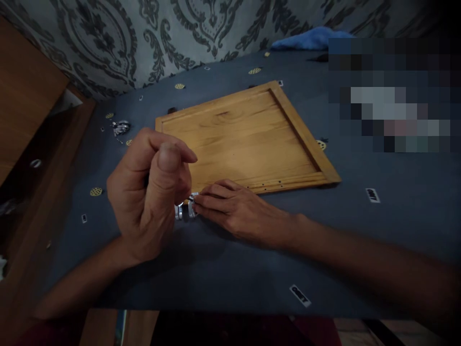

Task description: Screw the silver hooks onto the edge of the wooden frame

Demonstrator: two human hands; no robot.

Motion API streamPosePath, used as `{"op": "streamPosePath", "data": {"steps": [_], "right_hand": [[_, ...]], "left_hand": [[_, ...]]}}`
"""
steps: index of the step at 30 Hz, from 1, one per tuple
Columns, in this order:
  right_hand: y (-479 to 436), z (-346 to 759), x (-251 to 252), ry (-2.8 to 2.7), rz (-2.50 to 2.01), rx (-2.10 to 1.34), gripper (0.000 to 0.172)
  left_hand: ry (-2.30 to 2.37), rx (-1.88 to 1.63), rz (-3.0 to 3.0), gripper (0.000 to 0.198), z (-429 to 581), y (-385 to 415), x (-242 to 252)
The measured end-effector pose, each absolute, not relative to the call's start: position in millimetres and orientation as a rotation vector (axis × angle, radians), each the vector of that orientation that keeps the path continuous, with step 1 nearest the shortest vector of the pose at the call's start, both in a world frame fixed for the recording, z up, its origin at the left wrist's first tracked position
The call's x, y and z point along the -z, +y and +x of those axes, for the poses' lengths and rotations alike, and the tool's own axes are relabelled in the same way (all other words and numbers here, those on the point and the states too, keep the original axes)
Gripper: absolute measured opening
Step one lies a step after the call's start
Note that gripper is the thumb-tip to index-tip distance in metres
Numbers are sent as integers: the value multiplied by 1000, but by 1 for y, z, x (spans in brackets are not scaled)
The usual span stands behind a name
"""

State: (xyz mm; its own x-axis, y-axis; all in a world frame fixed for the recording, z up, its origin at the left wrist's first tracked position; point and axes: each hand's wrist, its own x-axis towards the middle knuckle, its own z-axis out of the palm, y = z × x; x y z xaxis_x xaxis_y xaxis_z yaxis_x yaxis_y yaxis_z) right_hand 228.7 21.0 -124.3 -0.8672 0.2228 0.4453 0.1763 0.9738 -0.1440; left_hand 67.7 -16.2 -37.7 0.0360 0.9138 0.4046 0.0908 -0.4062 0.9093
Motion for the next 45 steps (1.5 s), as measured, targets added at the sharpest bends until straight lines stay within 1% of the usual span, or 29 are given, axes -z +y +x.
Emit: {"op": "streamPosePath", "data": {"steps": [3, 7, 14, 22, 28, 32, 35, 39, 41, 45], "right_hand": [[21, 229, 125, -2637, -284, -125, 31], [21, 229, 126, -2632, -284, -118, 33], [21, 229, 123, -2644, -273, -162, 32], [22, 229, 124, -2658, -277, -154, 31], [21, 229, 124, -2655, -291, -166, 33], [21, 230, 125, -2638, -288, -153, 30], [22, 229, 126, -2628, -264, -132, 28], [22, 228, 125, -2641, -268, -123, 28], [22, 228, 125, -2641, -270, -129, 28], [22, 228, 127, -2628, -274, -138, 29]], "left_hand": [[1113, -1546, 1639, 27, 68, -17, 38], [1044, -1488, 1653, 21, 67, -14, 38], [832, -1469, 1617, 23, 65, -5, 38], [769, -1423, 1579, 20, 65, -2, 36], [745, -1355, 1612, 19, 61, 0, 35], [666, -1294, 1628, 17, 58, 3, 38], [682, -1402, 1532, 14, 61, 4, 37], [772, -1623, 1386, 28, 66, 2, 27], [843, -1674, 1379, 28, 68, -1, 22], [937, -1667, 1425, 24, 69, -5, 22]]}}
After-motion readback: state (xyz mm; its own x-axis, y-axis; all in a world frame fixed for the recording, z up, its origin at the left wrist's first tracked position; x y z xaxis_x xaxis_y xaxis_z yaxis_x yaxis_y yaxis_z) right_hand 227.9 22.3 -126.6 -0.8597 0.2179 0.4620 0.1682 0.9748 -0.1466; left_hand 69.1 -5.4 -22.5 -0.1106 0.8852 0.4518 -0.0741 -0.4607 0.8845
